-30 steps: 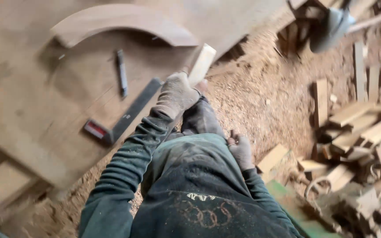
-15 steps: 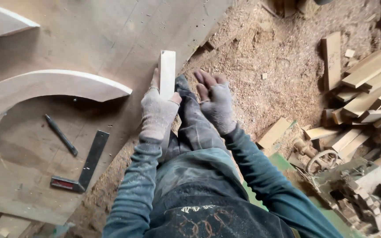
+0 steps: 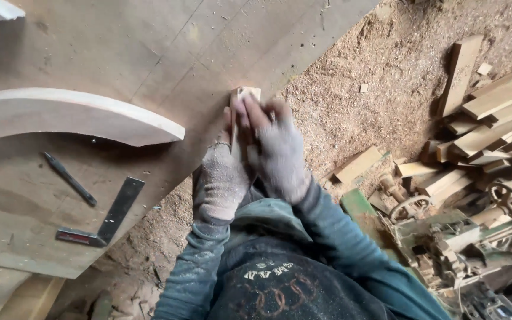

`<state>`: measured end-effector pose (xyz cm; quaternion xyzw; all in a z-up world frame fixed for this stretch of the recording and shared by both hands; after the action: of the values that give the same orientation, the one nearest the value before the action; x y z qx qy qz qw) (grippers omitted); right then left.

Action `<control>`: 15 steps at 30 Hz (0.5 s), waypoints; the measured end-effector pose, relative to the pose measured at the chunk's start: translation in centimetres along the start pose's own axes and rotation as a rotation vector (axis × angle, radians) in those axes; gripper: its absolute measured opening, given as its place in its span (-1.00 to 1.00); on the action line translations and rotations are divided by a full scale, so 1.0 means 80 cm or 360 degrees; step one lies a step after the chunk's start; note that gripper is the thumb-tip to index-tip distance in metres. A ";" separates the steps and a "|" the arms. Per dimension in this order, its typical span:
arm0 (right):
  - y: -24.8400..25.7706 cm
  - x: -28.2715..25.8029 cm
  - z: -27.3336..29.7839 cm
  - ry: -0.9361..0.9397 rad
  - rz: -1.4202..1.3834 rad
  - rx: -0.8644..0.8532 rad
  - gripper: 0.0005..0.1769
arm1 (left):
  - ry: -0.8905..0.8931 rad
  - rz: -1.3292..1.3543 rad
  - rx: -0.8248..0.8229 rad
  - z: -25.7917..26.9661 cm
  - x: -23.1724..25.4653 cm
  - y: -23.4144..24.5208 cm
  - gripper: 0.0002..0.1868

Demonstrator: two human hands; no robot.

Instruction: The person sands a small wooden block and then uses a square and a pen to mark lines on curved wooden pieces for assembly or further cutting.

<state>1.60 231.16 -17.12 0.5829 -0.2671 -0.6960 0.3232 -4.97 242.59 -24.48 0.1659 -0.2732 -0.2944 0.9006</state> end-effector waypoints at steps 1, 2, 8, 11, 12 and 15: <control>0.000 -0.005 0.005 0.0001 0.0011 -0.0003 -0.60 | -0.0001 0.0009 -0.0006 0.002 -0.003 0.000 -0.17; 0.001 -0.005 0.008 -0.0058 0.0075 -0.0043 -0.57 | -0.0010 0.0006 0.0011 0.006 -0.002 0.001 -0.17; -0.008 -0.004 -0.008 -0.0027 0.0005 -0.0043 -0.60 | -0.0022 -0.0037 -0.0003 0.010 -0.019 -0.005 -0.16; -0.002 -0.004 -0.008 0.0042 0.0101 -0.0001 -0.61 | -0.0043 -0.0031 0.0032 0.008 -0.016 -0.007 -0.16; -0.003 -0.006 -0.006 0.0049 0.0117 0.0016 -0.60 | -0.0043 -0.0047 0.0040 0.012 -0.019 -0.008 -0.15; -0.016 -0.011 -0.038 -0.0027 0.0019 0.0003 -0.53 | -0.0059 -0.0091 0.0029 0.018 -0.019 -0.015 -0.15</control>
<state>4.54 232.68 -18.02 0.5756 -0.2739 -0.6988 0.3246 -7.36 242.36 -24.49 0.1762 -0.2877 -0.3206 0.8851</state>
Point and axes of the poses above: each hand's wrist, its own z-axis away from the middle knuckle, its own y-axis out of the back of the hand, x = y × z, the point moved 7 cm from there along -z, towards the middle knuckle, and after that the axes turned 9 degrees about -z, right-handed, at the moved point
